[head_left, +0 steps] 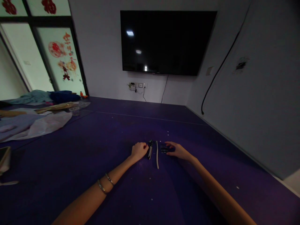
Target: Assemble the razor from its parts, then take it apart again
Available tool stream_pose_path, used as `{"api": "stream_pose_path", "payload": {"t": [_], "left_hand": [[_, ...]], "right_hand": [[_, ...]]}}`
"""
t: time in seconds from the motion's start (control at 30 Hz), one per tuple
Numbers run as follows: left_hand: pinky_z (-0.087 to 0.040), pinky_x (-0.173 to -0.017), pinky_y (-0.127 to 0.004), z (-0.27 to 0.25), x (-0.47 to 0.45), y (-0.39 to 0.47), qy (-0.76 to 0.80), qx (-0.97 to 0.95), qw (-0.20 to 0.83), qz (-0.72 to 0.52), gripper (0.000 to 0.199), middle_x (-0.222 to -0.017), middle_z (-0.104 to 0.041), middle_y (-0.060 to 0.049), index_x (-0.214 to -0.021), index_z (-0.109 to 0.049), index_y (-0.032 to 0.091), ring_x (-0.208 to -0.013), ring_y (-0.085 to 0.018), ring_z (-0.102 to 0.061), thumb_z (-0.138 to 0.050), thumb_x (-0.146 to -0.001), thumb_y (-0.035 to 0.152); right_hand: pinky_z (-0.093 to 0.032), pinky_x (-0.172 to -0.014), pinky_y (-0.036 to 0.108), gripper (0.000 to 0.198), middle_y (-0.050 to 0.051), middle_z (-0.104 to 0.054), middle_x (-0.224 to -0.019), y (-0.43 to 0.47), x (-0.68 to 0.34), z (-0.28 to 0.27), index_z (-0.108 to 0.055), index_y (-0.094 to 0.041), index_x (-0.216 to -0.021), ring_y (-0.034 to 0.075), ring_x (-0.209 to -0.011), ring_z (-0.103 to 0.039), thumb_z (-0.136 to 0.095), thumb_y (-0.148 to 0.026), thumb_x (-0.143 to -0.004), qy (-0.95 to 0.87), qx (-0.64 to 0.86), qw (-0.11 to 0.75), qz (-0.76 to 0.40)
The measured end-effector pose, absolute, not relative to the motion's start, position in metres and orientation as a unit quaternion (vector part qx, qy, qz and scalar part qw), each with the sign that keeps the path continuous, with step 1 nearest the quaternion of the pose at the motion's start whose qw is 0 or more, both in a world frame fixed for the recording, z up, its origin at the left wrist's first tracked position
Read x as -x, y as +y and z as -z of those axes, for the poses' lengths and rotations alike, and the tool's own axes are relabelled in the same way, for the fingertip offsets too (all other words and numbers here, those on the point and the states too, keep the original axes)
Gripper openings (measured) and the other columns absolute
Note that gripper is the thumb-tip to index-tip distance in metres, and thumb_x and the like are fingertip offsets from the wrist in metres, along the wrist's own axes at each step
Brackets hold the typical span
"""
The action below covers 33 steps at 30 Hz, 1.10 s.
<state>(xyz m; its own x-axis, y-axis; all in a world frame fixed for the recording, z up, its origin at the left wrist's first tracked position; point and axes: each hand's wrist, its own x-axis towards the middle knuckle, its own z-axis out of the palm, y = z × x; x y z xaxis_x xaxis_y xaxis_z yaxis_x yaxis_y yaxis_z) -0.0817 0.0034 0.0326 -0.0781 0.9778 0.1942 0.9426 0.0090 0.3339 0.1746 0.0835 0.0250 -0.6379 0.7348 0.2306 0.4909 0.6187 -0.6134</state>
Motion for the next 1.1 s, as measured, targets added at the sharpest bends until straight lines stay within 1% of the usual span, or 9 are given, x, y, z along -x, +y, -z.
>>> {"api": "stream_pose_path", "payload": {"t": [0.2,0.37,0.5,0.67,0.77,0.83,0.9,1.0,1.1], "left_hand": [[-0.037,-0.062,-0.023,-0.035,0.080,0.003,0.717,-0.671,0.053,-0.183,0.034,-0.079,-0.067,-0.004,-0.080,-0.067,0.021,-0.074,-0.016,-0.060,-0.037,-0.085,0.038],[-0.036,-0.060,-0.023,-0.033,0.080,0.003,0.712,-0.673,0.044,-0.193,0.033,-0.077,-0.067,-0.003,-0.078,-0.067,0.021,-0.072,-0.016,-0.061,-0.038,-0.085,0.036],[-0.036,-0.060,-0.023,-0.032,0.082,0.006,0.708,-0.672,0.054,-0.207,0.033,-0.076,-0.067,-0.003,-0.077,-0.067,0.021,-0.072,-0.015,-0.061,-0.039,-0.085,0.038],[-0.037,-0.061,-0.023,-0.037,0.104,0.016,0.718,-0.652,0.036,-0.240,0.032,-0.078,-0.067,-0.003,-0.076,-0.065,0.020,-0.074,-0.016,-0.061,-0.041,-0.084,0.039],[-0.039,-0.063,-0.023,-0.041,0.132,0.025,0.721,-0.648,0.033,-0.243,0.026,-0.082,-0.066,-0.003,-0.080,-0.063,0.019,-0.075,-0.016,-0.060,-0.043,-0.083,0.036],[-0.041,-0.070,-0.025,-0.039,0.153,0.028,0.717,-0.653,-0.001,-0.246,0.022,-0.086,-0.066,-0.005,-0.084,-0.061,0.018,-0.082,-0.017,-0.060,-0.044,-0.083,0.032],[-0.041,-0.079,-0.029,-0.036,0.173,0.030,0.719,-0.653,-0.050,-0.233,0.024,-0.094,-0.064,-0.008,-0.092,-0.060,0.017,-0.091,-0.020,-0.058,-0.045,-0.082,0.033],[-0.039,-0.087,-0.036,-0.027,0.195,0.030,0.731,-0.646,-0.085,-0.201,0.035,-0.110,-0.059,-0.012,-0.105,-0.056,0.015,-0.104,-0.026,-0.052,-0.041,-0.083,0.037],[-0.031,-0.096,-0.045,-0.019,0.206,0.030,0.752,-0.632,-0.091,-0.164,0.047,-0.129,-0.047,-0.017,-0.119,-0.049,0.013,-0.122,-0.032,-0.037,-0.036,-0.085,0.042]], "right_hand": [[-0.046,-0.084,0.037,0.055,0.006,-0.063,-0.105,0.083,-0.173,-0.025,-0.055,-0.021,-0.117,0.020,-0.092,-0.058,-0.068,-0.034,-0.066,-0.870,0.348,0.248,-0.245],[-0.046,-0.085,0.037,0.055,0.006,-0.063,-0.103,0.082,-0.173,-0.027,-0.055,-0.021,-0.117,0.020,-0.091,-0.058,-0.069,-0.034,-0.065,-0.869,0.354,0.246,-0.242],[-0.047,-0.084,0.038,0.056,0.006,-0.062,-0.109,0.081,-0.174,-0.028,-0.054,-0.023,-0.118,0.020,-0.092,-0.059,-0.069,-0.036,-0.065,-0.864,0.356,0.256,-0.247],[-0.049,-0.081,0.035,0.037,0.009,-0.061,-0.110,0.084,-0.191,-0.025,-0.059,-0.020,-0.111,0.022,-0.098,-0.059,-0.055,-0.035,-0.077,-0.851,0.394,0.287,-0.197],[-0.045,-0.090,0.038,0.034,0.011,-0.061,-0.113,0.090,-0.212,-0.016,-0.061,-0.017,-0.109,0.023,-0.105,-0.056,-0.049,-0.032,-0.081,-0.852,0.421,0.288,-0.121],[-0.039,-0.097,0.040,0.036,0.013,-0.059,-0.117,0.093,-0.227,-0.007,-0.061,-0.015,-0.110,0.024,-0.111,-0.053,-0.048,-0.033,-0.082,-0.849,0.441,0.282,-0.073],[-0.037,-0.100,0.042,0.038,0.014,-0.056,-0.122,0.095,-0.238,0.003,-0.060,-0.014,-0.111,0.026,-0.115,-0.050,-0.047,-0.035,-0.082,-0.846,0.458,0.271,-0.039],[-0.036,-0.101,0.043,0.041,0.015,-0.053,-0.126,0.095,-0.246,0.014,-0.060,-0.013,-0.112,0.027,-0.119,-0.046,-0.044,-0.038,-0.084,-0.841,0.474,0.258,-0.013],[-0.036,-0.100,0.044,0.042,0.015,-0.054,-0.125,0.093,-0.246,0.017,-0.060,-0.013,-0.113,0.028,-0.120,-0.045,-0.042,-0.038,-0.085,-0.837,0.484,0.254,-0.004]]}}
